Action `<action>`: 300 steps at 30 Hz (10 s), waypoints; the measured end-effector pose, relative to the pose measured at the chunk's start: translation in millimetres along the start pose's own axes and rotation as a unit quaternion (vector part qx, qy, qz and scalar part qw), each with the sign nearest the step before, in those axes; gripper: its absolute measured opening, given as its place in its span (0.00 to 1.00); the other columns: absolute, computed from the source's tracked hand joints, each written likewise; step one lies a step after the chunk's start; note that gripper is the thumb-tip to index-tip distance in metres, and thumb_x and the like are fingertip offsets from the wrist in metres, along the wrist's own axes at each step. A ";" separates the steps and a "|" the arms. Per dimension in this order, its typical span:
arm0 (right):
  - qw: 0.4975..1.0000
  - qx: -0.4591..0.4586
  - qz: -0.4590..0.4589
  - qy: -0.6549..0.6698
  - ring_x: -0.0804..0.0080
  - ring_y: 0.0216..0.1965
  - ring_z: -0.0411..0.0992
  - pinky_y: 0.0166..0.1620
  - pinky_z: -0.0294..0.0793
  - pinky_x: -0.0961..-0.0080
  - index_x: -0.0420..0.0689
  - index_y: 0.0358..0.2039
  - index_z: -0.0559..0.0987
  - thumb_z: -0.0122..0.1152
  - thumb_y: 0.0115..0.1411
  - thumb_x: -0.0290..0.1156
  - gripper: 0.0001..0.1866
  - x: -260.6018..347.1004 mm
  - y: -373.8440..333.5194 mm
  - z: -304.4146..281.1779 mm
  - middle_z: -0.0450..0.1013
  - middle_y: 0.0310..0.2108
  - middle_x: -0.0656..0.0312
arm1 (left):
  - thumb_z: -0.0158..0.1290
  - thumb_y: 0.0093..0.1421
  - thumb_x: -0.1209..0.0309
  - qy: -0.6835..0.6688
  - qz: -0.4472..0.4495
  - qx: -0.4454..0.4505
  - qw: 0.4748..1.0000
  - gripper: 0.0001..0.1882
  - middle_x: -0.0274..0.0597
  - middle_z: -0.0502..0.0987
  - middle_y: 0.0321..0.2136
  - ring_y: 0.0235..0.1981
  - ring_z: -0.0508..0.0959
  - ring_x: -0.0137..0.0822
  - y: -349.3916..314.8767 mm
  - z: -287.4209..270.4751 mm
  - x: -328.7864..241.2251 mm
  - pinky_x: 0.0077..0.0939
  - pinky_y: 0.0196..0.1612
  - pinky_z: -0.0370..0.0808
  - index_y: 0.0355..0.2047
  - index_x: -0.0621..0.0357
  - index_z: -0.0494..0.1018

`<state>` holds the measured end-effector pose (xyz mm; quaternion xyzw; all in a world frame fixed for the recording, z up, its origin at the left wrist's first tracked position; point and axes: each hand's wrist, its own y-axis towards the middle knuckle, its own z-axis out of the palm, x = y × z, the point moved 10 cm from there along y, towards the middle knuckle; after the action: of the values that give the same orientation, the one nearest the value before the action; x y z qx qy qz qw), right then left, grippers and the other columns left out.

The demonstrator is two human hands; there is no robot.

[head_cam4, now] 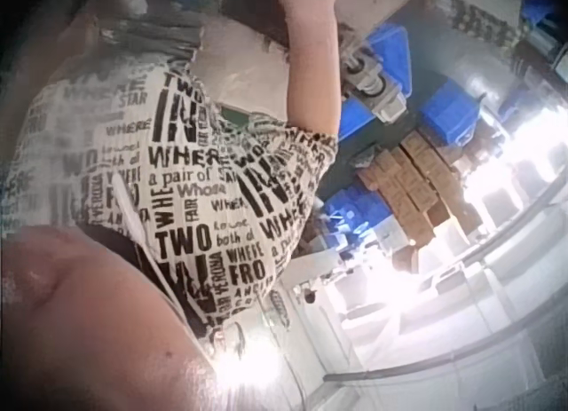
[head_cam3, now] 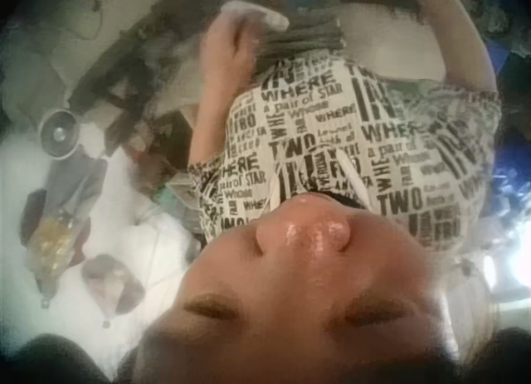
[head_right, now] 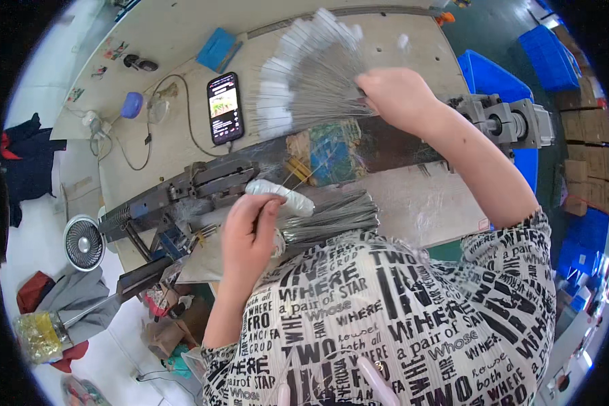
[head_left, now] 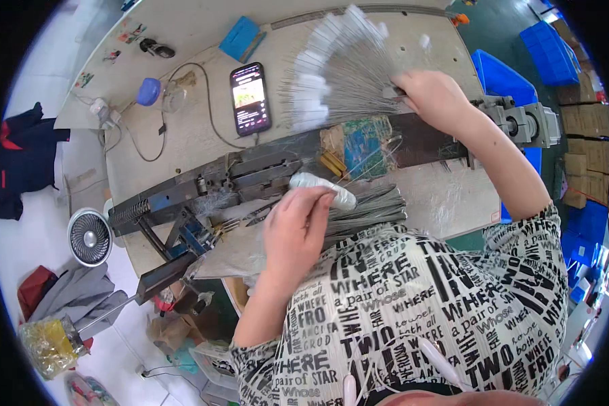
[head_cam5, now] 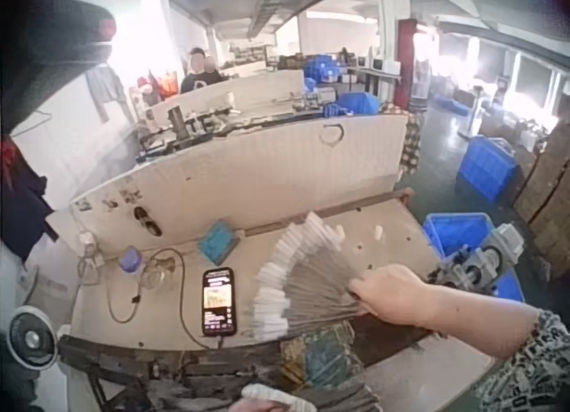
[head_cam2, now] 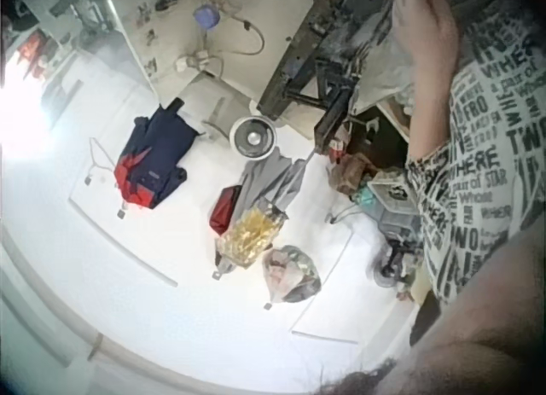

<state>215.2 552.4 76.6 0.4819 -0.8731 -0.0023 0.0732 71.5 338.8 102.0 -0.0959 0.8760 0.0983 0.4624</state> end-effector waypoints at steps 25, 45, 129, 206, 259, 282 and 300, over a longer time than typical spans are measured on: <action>0.962 -0.027 -0.162 0.217 0.60 0.30 0.73 0.33 0.72 0.64 0.47 0.34 0.77 0.63 0.46 0.25 0.12 149.8 13.1 -2.7 0.71 0.28 0.64 | 0.54 0.64 0.63 0.044 -0.116 -0.174 0.977 0.17 0.43 0.74 0.40 0.42 0.75 0.37 -41.9 -47.2 70.4 0.30 0.47 0.70 0.49 0.61 0.71; 0.947 -0.038 -0.234 0.216 0.53 0.41 0.72 0.42 0.72 0.62 0.42 0.39 0.77 0.63 0.49 0.24 0.15 178.9 -0.9 -29.2 0.72 0.39 0.55 | 0.56 0.62 0.57 -0.204 -0.246 -0.035 0.947 0.24 0.49 0.73 0.45 0.44 0.75 0.40 -74.3 -2.2 146.5 0.31 0.47 0.71 0.50 0.64 0.70; 0.970 -0.131 -0.201 0.047 0.76 0.35 0.68 0.48 0.61 0.65 0.54 0.31 0.78 0.60 0.46 0.31 0.09 144.8 -5.2 -50.7 0.70 0.29 0.76 | 0.35 0.69 0.46 -0.808 -0.253 -0.036 0.531 0.34 0.48 0.68 0.58 0.58 0.68 0.37 11.3 77.0 48.3 0.35 0.65 0.61 0.60 0.66 0.61; 0.858 0.197 0.100 0.464 0.44 0.40 0.74 0.44 0.72 0.57 0.43 0.40 0.76 0.41 0.68 0.54 0.26 165.1 -40.9 114.7 0.76 0.35 0.48 | 0.32 0.68 0.41 -0.304 -0.168 -0.099 0.933 0.37 0.27 0.62 0.21 0.20 0.57 0.19 -53.7 -1.6 58.6 0.17 0.23 0.52 0.44 0.64 0.76; 0.956 0.052 -0.148 0.248 0.57 0.36 0.74 0.40 0.73 0.63 0.47 0.35 0.79 0.60 0.46 0.22 0.13 156.6 28.8 15.1 0.75 0.32 0.63 | 0.53 0.64 0.66 -0.593 -0.341 -0.025 0.729 0.21 0.45 0.73 0.48 0.48 0.75 0.36 -29.3 62.3 69.3 0.35 0.52 0.71 0.53 0.63 0.62; 0.983 0.087 -0.047 0.152 0.49 0.47 0.70 0.48 0.71 0.60 0.40 0.44 0.71 0.58 0.52 0.23 0.17 124.9 0.6 64.2 0.68 0.45 0.52 | 0.56 0.63 0.53 -0.432 -0.432 -0.436 0.660 0.27 0.38 0.69 0.40 0.42 0.72 0.32 -234.8 -76.7 229.7 0.25 0.45 0.68 0.51 0.62 0.67; 0.966 0.122 -0.031 0.225 0.50 0.47 0.70 0.48 0.71 0.61 0.43 0.45 0.73 0.56 0.50 0.20 0.19 115.2 -8.9 74.3 0.68 0.44 0.55 | 0.54 0.65 0.58 -0.484 -0.392 -0.387 0.680 0.20 0.33 0.74 0.35 0.40 0.75 0.29 -199.7 -65.7 224.8 0.24 0.37 0.67 0.49 0.60 0.70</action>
<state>152.6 445.6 16.9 0.5023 -0.8125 0.2101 0.2082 -53.3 112.2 -64.7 -0.5398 0.2961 0.2714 0.7398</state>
